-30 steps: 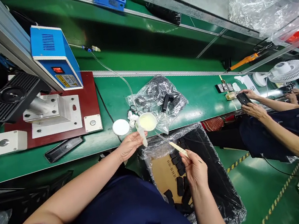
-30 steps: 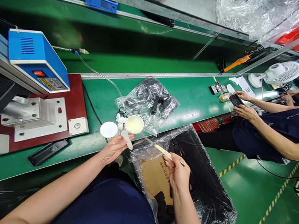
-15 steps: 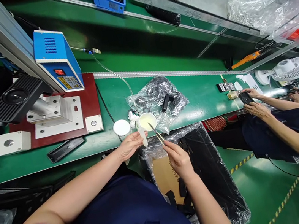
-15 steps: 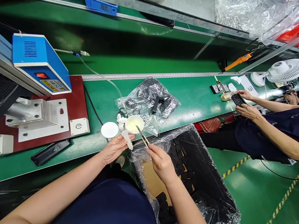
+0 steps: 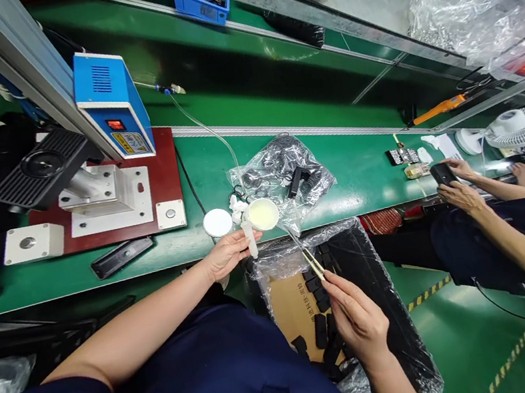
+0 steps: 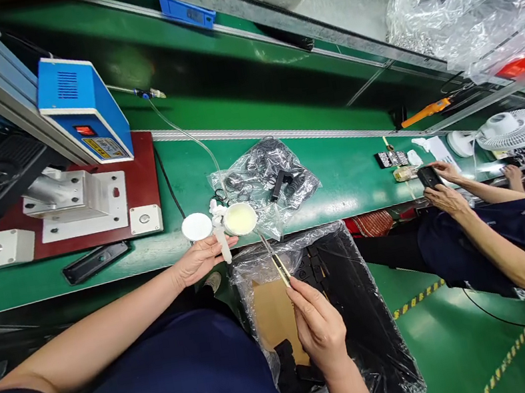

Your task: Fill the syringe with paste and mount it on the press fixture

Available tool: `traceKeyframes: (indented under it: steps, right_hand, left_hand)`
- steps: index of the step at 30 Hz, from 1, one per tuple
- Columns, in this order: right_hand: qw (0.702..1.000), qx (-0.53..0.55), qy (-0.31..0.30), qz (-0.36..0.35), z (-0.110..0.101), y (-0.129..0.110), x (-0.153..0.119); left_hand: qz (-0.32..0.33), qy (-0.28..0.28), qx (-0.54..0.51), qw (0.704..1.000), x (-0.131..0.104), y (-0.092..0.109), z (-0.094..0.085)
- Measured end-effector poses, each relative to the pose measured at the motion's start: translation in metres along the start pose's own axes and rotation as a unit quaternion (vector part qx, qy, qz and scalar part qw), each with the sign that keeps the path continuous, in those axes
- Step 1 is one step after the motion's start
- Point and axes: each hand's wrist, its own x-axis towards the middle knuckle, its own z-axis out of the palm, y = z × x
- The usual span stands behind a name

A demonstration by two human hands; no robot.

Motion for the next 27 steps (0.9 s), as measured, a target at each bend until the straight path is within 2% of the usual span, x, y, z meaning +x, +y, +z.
traceKeyframes:
  steps: [3,5,6,7,9,11,12,14,18,24,27]
  right_hand:
    - [0.995,0.026,0.074,0.054,0.012,-0.007,0.001]
    - [0.978,0.067,0.133,0.146,0.019,-0.013,0.004]
    - [0.958,0.101,0.167,0.208,0.022,-0.015,0.006]
    - [0.929,0.145,0.203,0.273,0.024,-0.017,0.01]
    - [0.849,0.246,0.271,0.382,0.026,-0.02,0.018]
    - [0.772,0.335,0.319,0.437,0.023,-0.018,0.028]
    - [0.743,0.37,0.333,0.447,0.021,-0.017,0.032]
    - [0.712,0.418,0.345,0.447,0.015,-0.014,0.037]
    - [0.693,0.453,0.368,0.423,0.007,-0.013,0.041]
    - [0.638,0.497,0.406,0.426,0.004,-0.018,0.041]
    - [0.639,0.502,0.416,0.408,0.003,-0.02,0.042]
  left_hand:
    - [-0.007,0.025,-0.018,1.0,-0.009,0.009,-0.005]
    - [0.002,0.032,-0.035,0.999,-0.015,0.016,-0.006]
    - [0.008,0.03,-0.042,0.999,-0.017,0.019,-0.006]
    - [0.016,0.025,-0.048,0.998,-0.019,0.023,-0.005]
    - [0.026,0.016,-0.061,0.998,-0.022,0.028,-0.003]
    - [0.031,0.011,-0.079,0.996,-0.023,0.033,0.001]
    - [0.033,0.011,-0.088,0.995,-0.023,0.034,0.003]
    - [0.037,0.013,-0.099,0.994,-0.023,0.038,0.007]
    - [0.051,-0.005,-0.088,0.995,-0.027,0.046,0.016]
    - [0.069,-0.068,-0.036,0.995,-0.032,0.055,0.021]
    - [0.106,-0.079,0.045,0.99,-0.034,0.057,0.026]
